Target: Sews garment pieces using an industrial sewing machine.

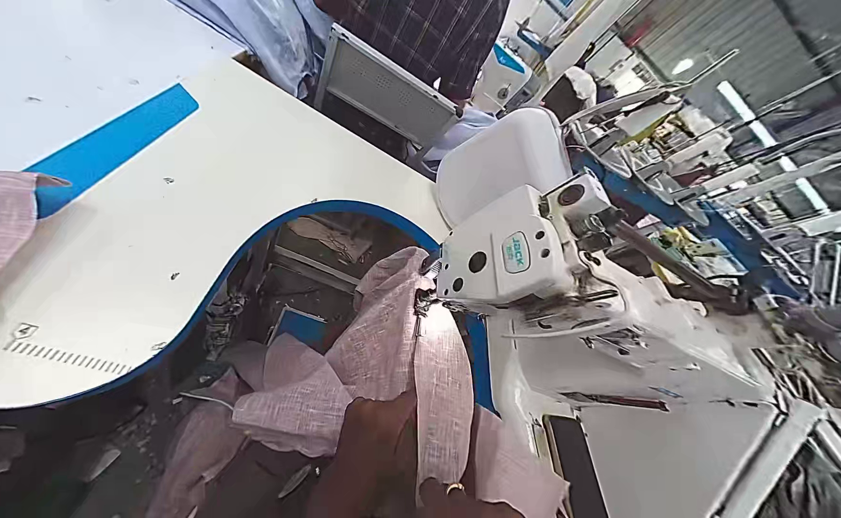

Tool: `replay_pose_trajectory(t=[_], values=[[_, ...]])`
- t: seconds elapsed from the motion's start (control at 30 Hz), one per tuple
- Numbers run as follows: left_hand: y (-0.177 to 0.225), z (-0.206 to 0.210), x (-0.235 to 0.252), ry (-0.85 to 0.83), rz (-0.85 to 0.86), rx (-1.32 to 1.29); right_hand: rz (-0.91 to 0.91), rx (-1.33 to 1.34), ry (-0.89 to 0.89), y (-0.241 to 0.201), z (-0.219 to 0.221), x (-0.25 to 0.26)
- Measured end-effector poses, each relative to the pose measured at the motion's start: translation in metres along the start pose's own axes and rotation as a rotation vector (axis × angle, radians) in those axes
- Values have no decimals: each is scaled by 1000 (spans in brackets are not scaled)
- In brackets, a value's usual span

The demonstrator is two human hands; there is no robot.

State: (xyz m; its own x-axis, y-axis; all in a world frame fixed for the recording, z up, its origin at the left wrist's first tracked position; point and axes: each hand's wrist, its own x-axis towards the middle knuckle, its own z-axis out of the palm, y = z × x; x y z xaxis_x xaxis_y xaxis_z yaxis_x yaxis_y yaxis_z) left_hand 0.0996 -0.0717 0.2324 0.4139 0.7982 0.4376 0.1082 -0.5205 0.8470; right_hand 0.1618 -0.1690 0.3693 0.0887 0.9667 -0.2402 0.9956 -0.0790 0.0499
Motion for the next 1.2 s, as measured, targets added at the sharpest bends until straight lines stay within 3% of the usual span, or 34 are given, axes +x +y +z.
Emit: replay_pose_trajectory(t=[0.27,0.47,0.83,1.2], values=[[0,-22,-5,-146,74,-3,117,25,-85,-5,-9,20],[1,-29,-2,-279,35,-59,126,-49,24,-6,0,18],[-2,-33,2,-379,-76,-252,139,-17,561,-22,34,5],[-3,-26,12,-360,-137,-297,271,16,744,-9,55,30]])
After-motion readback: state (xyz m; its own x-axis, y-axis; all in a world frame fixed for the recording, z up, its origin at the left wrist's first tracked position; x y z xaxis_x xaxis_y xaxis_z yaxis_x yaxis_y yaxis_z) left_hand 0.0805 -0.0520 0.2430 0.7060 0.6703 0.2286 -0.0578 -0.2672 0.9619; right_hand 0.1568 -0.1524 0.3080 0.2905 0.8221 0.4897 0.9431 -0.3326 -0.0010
